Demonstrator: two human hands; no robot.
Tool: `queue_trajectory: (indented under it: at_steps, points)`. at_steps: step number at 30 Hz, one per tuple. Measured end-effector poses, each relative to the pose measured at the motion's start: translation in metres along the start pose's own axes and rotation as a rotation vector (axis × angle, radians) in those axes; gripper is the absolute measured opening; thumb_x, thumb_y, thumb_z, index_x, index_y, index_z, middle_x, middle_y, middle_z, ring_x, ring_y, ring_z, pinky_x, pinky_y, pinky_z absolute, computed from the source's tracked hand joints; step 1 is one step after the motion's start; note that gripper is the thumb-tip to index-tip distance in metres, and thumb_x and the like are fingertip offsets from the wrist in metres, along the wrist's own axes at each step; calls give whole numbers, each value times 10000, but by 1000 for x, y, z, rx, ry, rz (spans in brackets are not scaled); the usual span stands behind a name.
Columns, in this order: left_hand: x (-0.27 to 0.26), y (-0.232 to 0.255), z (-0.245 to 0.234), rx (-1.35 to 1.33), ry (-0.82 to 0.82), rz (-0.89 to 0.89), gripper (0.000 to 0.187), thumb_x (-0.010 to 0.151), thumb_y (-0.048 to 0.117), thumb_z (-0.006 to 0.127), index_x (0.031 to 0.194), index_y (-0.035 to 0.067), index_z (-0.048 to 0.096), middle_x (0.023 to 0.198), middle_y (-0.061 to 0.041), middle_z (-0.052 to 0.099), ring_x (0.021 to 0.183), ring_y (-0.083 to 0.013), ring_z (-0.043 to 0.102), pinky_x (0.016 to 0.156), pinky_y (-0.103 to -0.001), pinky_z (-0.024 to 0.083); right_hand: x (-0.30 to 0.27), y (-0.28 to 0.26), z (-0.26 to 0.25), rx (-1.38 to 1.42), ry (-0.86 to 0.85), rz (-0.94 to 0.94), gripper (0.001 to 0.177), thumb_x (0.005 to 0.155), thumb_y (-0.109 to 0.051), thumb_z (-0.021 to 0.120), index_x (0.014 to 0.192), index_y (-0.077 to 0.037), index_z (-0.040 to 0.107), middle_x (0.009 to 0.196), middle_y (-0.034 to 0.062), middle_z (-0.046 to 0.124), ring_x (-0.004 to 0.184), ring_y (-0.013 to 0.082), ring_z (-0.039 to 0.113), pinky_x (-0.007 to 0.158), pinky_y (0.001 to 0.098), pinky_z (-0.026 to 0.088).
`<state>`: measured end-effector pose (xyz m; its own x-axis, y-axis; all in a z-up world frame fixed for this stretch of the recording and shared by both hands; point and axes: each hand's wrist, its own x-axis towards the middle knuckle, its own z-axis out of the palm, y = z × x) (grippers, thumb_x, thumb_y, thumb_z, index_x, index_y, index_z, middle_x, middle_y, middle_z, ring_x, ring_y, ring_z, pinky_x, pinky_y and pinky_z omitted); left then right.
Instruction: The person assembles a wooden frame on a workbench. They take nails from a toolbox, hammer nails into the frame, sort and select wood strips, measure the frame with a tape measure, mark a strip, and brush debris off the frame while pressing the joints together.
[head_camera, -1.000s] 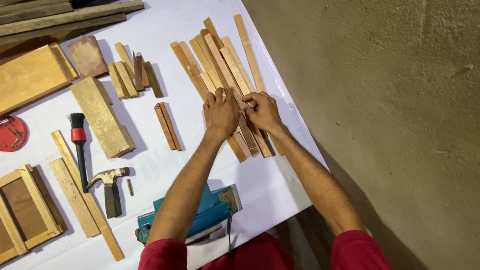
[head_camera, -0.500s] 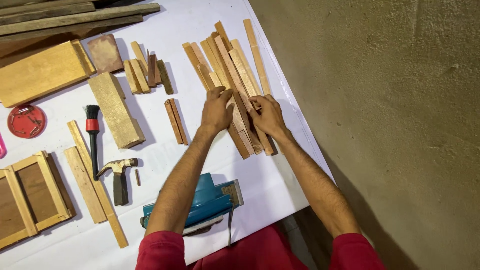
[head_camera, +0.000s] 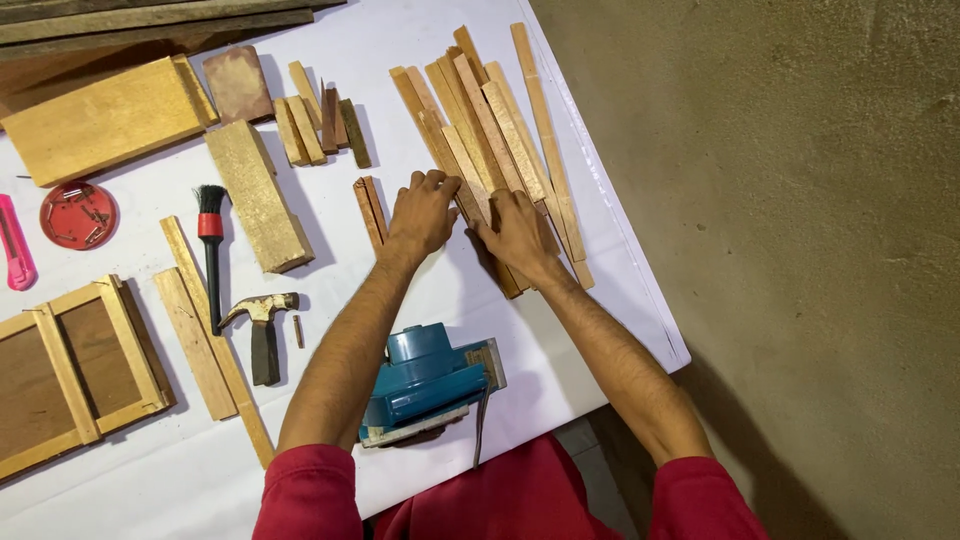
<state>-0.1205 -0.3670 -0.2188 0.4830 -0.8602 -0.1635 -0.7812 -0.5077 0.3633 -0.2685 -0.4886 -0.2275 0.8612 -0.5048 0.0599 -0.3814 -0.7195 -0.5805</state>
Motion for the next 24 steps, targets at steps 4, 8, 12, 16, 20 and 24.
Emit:
queue_trajectory:
  at_steps: [4, 8, 12, 16, 20, 24]
  points:
    - [7, 1, 15, 14, -13, -12, 524, 894, 151, 750, 1385, 105, 575, 1406, -110, 565, 1285, -304, 526, 1024, -475, 508, 10, 4, 11, 38, -64, 118, 435, 859, -241, 823, 1120, 55, 639, 1009, 246, 658, 894, 348, 683, 732, 441, 569]
    - [6, -3, 30, -63, 28, -57, 640, 874, 144, 757, 1454, 66, 498, 1438, -154, 525, 1272, -314, 522, 1031, -482, 489, 19, -1, 9, 67, -89, 234, 372, 815, -238, 851, 1043, 9, 691, 981, 207, 700, 873, 323, 702, 766, 439, 575]
    - [-3, -2, 18, -163, 68, -32, 630, 859, 145, 765, 1434, 89, 514, 1449, -148, 537, 1283, -331, 518, 1032, -484, 480, 24, 16, 37, 127, -102, 310, 287, 770, -186, 873, 918, 3, 716, 926, 164, 714, 880, 284, 711, 806, 405, 571]
    - [-16, 0, 2, -229, 13, -60, 609, 878, 149, 755, 1437, 90, 522, 1405, -133, 595, 1270, -336, 534, 1041, -486, 484, 25, 10, 45, 97, 36, 143, 299, 766, -141, 852, 959, 6, 676, 925, 164, 718, 913, 309, 703, 823, 415, 567]
    - [-24, -11, 8, -248, 90, -21, 589, 867, 140, 751, 1418, 72, 552, 1389, -151, 614, 1255, -357, 544, 1021, -485, 507, 26, -4, 35, 83, -2, 173, 482, 740, -221, 883, 1077, 23, 640, 946, 178, 710, 895, 345, 691, 783, 450, 553]
    - [-36, -18, 2, -270, 117, -49, 554, 897, 199, 756, 1401, 67, 567, 1370, -158, 622, 1259, -367, 544, 1022, -499, 503, 27, -3, 37, 25, 22, 142, 372, 758, -226, 867, 1009, -4, 707, 933, 185, 734, 882, 334, 710, 787, 434, 565]
